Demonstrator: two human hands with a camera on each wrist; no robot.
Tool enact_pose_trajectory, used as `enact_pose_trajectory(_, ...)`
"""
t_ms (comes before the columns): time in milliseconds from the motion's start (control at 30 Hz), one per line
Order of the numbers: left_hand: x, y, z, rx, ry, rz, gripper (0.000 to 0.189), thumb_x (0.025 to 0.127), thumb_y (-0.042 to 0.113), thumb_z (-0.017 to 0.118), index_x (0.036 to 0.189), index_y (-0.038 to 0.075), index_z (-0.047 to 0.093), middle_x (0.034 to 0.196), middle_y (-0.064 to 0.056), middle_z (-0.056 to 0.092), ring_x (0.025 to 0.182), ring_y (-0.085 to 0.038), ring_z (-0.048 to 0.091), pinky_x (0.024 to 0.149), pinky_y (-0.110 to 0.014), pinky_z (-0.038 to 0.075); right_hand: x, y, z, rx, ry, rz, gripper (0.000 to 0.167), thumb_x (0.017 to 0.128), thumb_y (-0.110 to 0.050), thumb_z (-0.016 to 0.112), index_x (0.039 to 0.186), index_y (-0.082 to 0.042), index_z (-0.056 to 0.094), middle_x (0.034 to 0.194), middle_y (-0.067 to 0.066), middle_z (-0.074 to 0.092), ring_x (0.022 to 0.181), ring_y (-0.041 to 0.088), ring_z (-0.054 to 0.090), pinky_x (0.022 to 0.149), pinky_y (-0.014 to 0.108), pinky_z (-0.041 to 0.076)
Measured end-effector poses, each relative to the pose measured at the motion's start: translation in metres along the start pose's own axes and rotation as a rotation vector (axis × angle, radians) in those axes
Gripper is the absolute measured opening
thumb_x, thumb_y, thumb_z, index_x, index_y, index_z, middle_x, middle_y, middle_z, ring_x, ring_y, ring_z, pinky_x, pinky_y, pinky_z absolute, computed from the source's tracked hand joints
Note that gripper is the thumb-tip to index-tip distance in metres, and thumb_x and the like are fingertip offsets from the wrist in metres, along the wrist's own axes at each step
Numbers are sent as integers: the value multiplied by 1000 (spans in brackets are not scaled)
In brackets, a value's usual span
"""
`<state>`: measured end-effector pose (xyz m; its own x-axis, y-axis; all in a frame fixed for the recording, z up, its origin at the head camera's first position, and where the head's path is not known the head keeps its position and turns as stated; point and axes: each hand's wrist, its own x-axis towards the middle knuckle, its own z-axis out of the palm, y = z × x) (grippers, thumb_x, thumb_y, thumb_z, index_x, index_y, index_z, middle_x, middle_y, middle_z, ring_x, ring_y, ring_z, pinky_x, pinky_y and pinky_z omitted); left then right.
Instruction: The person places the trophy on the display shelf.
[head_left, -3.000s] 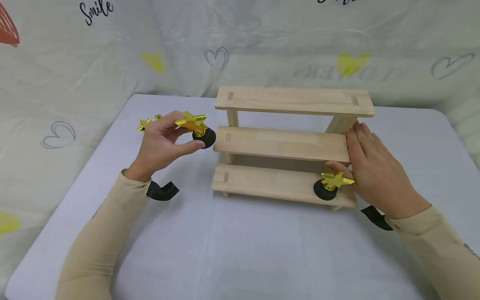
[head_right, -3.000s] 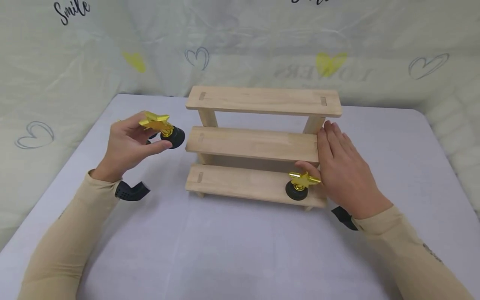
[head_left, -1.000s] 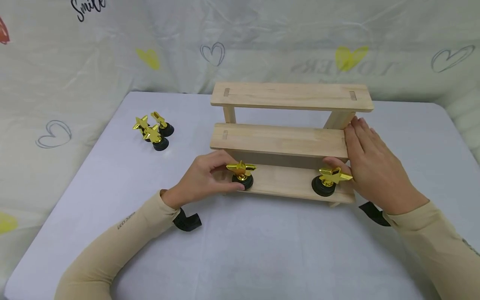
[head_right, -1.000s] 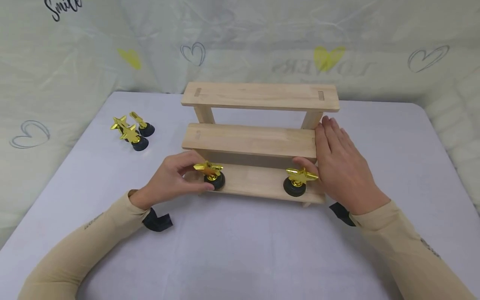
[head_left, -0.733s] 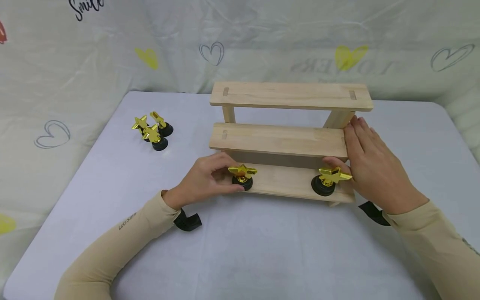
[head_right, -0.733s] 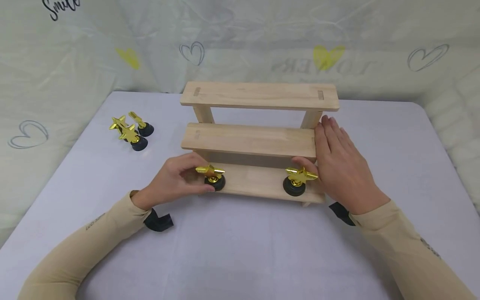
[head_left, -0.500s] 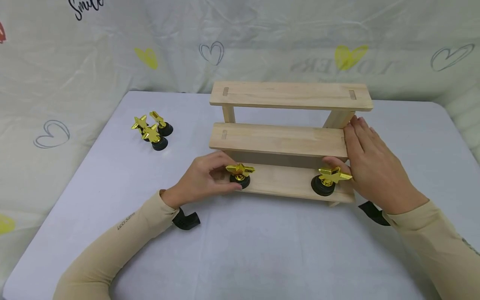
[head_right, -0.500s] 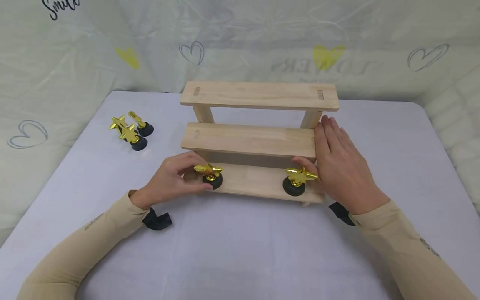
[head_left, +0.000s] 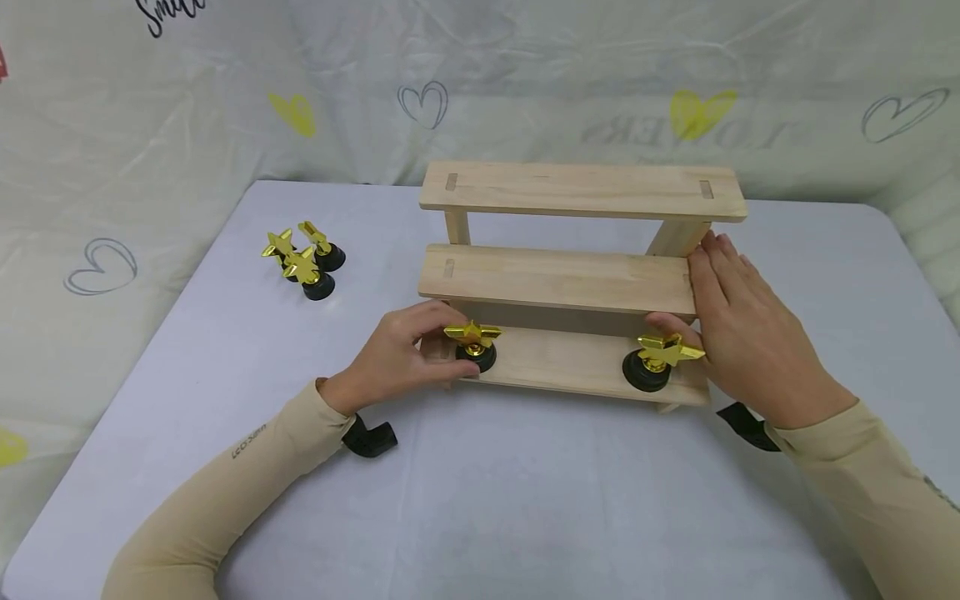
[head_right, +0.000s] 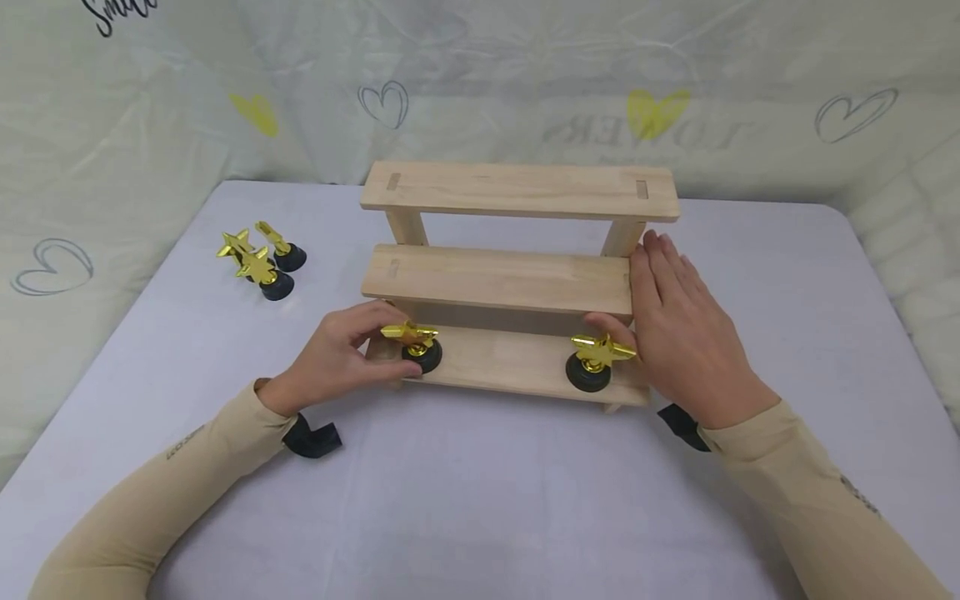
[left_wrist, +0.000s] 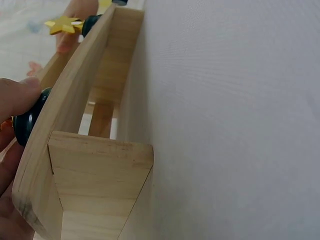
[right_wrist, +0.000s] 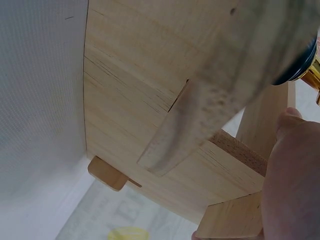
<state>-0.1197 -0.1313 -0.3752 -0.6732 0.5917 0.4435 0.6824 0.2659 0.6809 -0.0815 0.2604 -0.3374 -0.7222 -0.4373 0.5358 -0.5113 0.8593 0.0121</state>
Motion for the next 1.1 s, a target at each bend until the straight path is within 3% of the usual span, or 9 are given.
enact_pose_trajectory(833,-2,-2,-1,-16,-30,-30,42,75,19,94,110,10,73,105,-1,73,90,-10,61,77,-21,53,0,0,-2,16,-46,34,98,104,-71,28,140,19,40,144,43,48,136,61,47,113,69,44)
enact_pose_trajectory(1100,-3,0,-7,-17,-19,-70,48,71,22,97,112,11,73,108,0,73,95,-12,65,82,-23,59,-1,0,-1,18,-36,26,98,104,-71,29,143,19,39,145,43,47,136,62,46,114,69,43)
